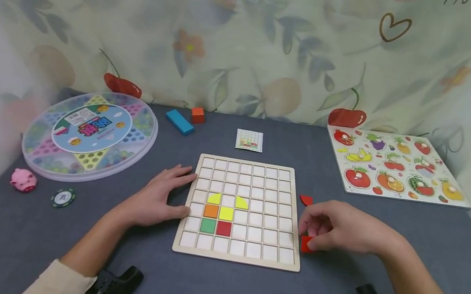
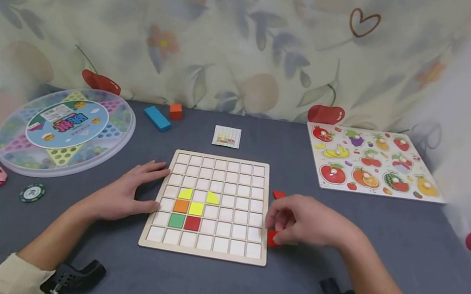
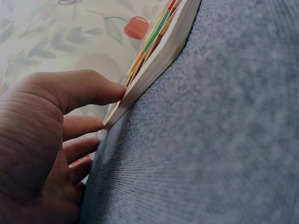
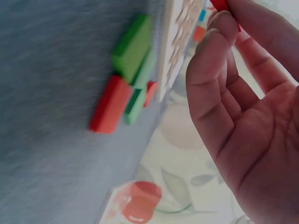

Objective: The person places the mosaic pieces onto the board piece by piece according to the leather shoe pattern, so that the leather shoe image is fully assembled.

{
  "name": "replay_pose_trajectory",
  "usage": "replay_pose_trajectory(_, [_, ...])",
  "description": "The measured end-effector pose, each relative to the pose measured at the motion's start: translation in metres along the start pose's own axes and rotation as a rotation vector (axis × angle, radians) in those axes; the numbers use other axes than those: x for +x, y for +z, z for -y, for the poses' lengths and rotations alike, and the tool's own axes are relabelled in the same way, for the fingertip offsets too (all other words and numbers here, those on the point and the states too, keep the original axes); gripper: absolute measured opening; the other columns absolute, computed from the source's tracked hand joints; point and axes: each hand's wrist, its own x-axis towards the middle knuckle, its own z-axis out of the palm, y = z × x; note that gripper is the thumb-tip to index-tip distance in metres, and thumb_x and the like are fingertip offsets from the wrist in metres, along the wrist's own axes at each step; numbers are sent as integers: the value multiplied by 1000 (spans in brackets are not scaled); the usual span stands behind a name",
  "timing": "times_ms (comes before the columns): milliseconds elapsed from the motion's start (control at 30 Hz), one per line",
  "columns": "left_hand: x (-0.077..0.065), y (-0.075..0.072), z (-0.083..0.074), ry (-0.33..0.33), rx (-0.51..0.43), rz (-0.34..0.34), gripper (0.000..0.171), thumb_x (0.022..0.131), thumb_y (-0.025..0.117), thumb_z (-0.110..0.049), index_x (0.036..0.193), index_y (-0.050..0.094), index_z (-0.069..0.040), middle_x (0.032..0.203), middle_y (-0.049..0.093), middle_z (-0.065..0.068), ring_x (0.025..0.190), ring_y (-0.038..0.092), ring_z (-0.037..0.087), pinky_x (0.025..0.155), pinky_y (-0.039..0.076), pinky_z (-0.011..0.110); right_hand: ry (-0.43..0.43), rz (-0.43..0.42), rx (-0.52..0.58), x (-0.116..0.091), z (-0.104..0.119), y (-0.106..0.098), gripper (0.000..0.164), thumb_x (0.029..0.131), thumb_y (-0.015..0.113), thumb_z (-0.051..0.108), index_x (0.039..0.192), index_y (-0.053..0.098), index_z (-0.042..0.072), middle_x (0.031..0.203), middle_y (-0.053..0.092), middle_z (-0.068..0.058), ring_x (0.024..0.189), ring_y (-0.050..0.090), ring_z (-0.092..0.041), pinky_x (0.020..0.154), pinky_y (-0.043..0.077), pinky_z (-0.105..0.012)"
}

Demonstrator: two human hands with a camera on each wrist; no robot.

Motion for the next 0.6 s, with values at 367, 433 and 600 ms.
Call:
replay_pose_trajectory(367, [0,0,-1,16,-5,-4,77,93,72,-34,159,41,-10,169,28,16,159,12,45,120,15,73,-90,3,-35,32,30,2,12,89,78,13,99,75,17,82,66,2,77,62,-18,70,54,-28])
replay_pose_trajectory(433, [1,0,-1,17,-4,-3,77,93,72,-34,159,41,-10,169,28,16,159,12,45,120,15,73,-93,-1,-36,40,34,4,14,89,77,11,101,76,16,83,67,2,79,62,-19,71,54,-29])
replay_pose_trajectory(600, [0,-1,0,13,3,-4,77,93,71,-34,159,41,-10,170,27,16,158,12,45,120,16,73,-103,9,-43,60,44,9,14,89,77,10,102,78,15,85,69,3,81,62,-18,74,54,-32])
